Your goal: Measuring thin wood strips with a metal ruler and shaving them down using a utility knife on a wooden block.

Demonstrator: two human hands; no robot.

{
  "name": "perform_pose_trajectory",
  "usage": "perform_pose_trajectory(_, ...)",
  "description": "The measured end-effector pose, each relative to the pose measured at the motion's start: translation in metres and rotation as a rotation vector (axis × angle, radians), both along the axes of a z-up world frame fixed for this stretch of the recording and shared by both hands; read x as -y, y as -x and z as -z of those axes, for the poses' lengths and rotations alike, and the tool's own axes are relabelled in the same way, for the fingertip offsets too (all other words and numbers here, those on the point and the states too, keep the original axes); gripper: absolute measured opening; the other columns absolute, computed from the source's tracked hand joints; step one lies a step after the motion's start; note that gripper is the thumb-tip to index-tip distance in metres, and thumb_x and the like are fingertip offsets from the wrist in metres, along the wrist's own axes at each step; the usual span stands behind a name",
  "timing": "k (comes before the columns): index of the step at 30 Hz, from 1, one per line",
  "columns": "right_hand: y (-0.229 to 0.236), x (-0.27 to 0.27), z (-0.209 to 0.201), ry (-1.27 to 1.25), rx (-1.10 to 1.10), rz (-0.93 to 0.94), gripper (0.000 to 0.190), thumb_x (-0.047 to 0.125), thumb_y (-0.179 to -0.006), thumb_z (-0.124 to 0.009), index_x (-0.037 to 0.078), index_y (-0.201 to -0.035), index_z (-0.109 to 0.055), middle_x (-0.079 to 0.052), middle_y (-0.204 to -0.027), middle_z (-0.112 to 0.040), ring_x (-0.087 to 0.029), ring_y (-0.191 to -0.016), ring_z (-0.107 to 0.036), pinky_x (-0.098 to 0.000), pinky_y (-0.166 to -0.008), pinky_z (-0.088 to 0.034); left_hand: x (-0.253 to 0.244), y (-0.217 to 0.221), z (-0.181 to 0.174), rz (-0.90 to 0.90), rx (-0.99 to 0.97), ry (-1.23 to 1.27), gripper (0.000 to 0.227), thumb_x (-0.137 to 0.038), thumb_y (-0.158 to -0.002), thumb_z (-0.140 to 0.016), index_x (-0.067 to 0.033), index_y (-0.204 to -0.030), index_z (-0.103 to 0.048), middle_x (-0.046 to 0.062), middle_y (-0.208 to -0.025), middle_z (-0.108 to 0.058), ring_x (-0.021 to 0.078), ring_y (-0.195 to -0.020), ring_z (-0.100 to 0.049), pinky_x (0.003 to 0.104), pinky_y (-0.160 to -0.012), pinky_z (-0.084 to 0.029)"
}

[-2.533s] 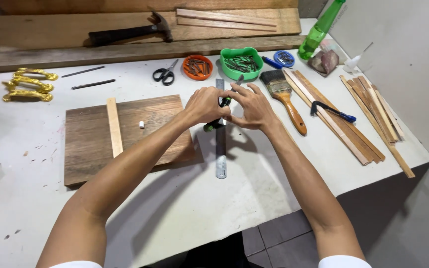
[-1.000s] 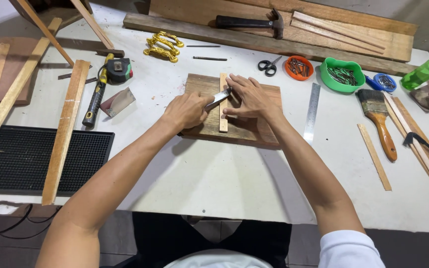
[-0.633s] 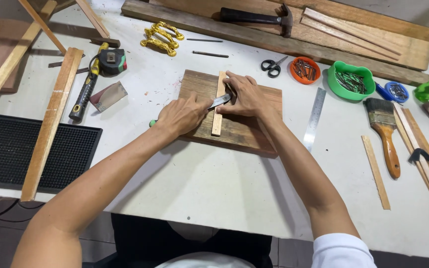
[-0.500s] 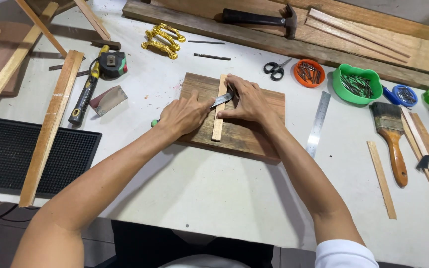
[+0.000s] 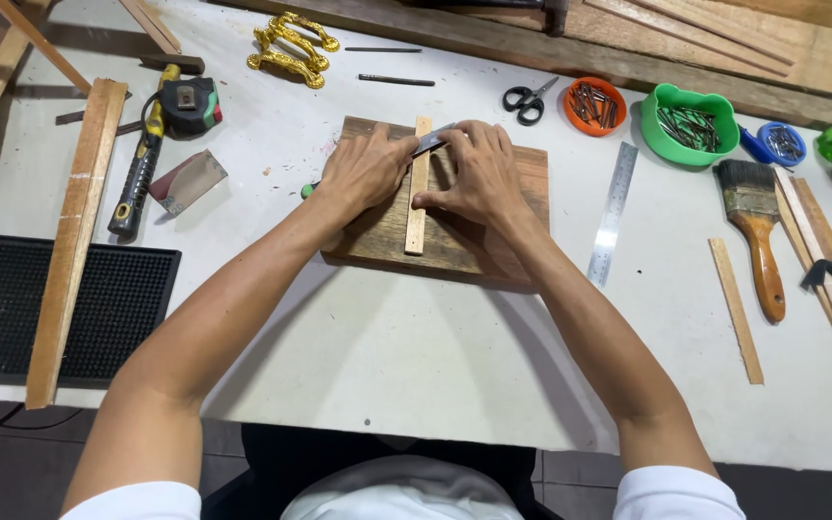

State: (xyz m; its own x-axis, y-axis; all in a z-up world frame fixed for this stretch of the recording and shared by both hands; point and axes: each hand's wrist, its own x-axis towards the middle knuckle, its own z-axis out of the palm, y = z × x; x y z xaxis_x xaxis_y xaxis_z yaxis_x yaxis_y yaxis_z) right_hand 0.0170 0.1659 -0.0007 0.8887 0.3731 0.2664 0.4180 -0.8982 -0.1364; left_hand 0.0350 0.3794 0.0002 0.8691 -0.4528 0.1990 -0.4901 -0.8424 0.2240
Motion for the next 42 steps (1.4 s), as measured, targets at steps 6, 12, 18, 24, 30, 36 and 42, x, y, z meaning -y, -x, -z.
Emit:
perform_pose_trajectory(6, 0.027, -0.002, 0.007, -0.164, 0.167, -0.074, 0.086, 0.072, -0.066, -0.086, 0.005, -0.118, -0.070, -0.012, -0.107, -0.059, -0.029, -0.104, -0.053, -0.0474, -0.094, -0.043, -0.013, 0.042, -0.021, -0.007, -0.180, 0.026, 0.033, -0.026, -0.104, -0.049, -0.0178, -0.133, -0.063, 0.020, -0.094, -0.063, 0.0320, -0.062, -0.069, 0.043, -0.047, -0.058)
perform_pose_trajectory(12, 0.027, 0.007, 0.027, -0.100, 0.177, -0.272, 0.047, 0.059, -0.083, -0.082, 0.013, -0.091, -0.075, -0.004, -0.100, -0.065, -0.022, -0.098, -0.058, -0.0398, -0.095, -0.046, -0.028, 0.088, -0.040, 0.073, -0.038, -0.101, 0.039, -0.029, -0.102, -0.052, -0.0194, -0.138, -0.060, 0.020, -0.077, -0.063, 0.0313, -0.059, -0.066, 0.043, -0.046, -0.055)
perform_pose_trajectory(18, 0.029, 0.002, 0.005, -0.119, 0.017, -0.261, 0.048, 0.058, -0.079, -0.084, 0.012, -0.091, -0.078, -0.005, -0.095, -0.066, -0.022, -0.091, -0.056, -0.0403, -0.089, -0.045, -0.018, 0.075, -0.043, 0.028, -0.155, -0.117, 0.039, -0.028, -0.107, -0.042, -0.0153, -0.142, -0.054, 0.018, -0.074, -0.062, 0.0285, -0.051, -0.067, 0.040, -0.036, -0.055)
perform_pose_trajectory(24, 0.018, 0.008, 0.023, -0.181, 0.053, -0.342, 0.045, 0.060, -0.081, -0.079, 0.019, -0.101, -0.082, -0.001, -0.105, -0.068, -0.018, -0.096, -0.055, -0.0369, -0.091, -0.045, -0.011, 0.022, 0.002, 0.054, 0.111, -0.082, 0.034, -0.028, -0.106, -0.046, -0.0123, -0.132, -0.061, 0.017, -0.075, -0.061, 0.0273, -0.055, -0.064, 0.038, -0.037, -0.052)
perform_pose_trajectory(30, 0.020, 0.004, 0.012, -0.110, 0.006, -0.295, 0.044, 0.059, -0.080, -0.080, 0.019, -0.099, -0.083, 0.000, -0.111, -0.072, -0.018, -0.095, -0.053, -0.0364, -0.087, -0.044, 0.005, -0.011, -0.002, 0.034, -0.031, -0.042, 0.035, -0.024, -0.109, -0.039, -0.0116, -0.135, -0.059, 0.016, -0.075, -0.060, 0.0221, -0.047, -0.060, 0.034, -0.032, -0.051)
perform_pose_trajectory(36, 0.020, 0.005, 0.017, -0.110, 0.016, -0.285, 0.044, 0.058, -0.080, -0.080, 0.019, -0.100, -0.083, 0.002, -0.112, -0.072, -0.018, -0.096, -0.053, -0.0372, -0.090, -0.045, 0.009, -0.015, 0.002, 0.020, -0.009, 0.026, 0.032, -0.028, -0.107, -0.046, -0.0148, -0.126, -0.067, 0.013, -0.071, -0.059, 0.0190, -0.045, -0.054, 0.034, -0.034, -0.050)
perform_pose_trajectory(42, 0.027, 0.006, 0.017, -0.149, 0.002, -0.285, 0.045, 0.058, -0.084, -0.079, 0.017, -0.102, -0.082, 0.001, -0.118, -0.070, -0.019, -0.100, -0.054, -0.0372, -0.092, -0.046, -0.011, 0.030, -0.020, 0.034, -0.128, -0.042, 0.033, -0.030, -0.107, -0.048, -0.0207, -0.134, -0.064, 0.012, -0.070, -0.062, 0.0201, -0.046, -0.057, 0.036, -0.037, -0.052)
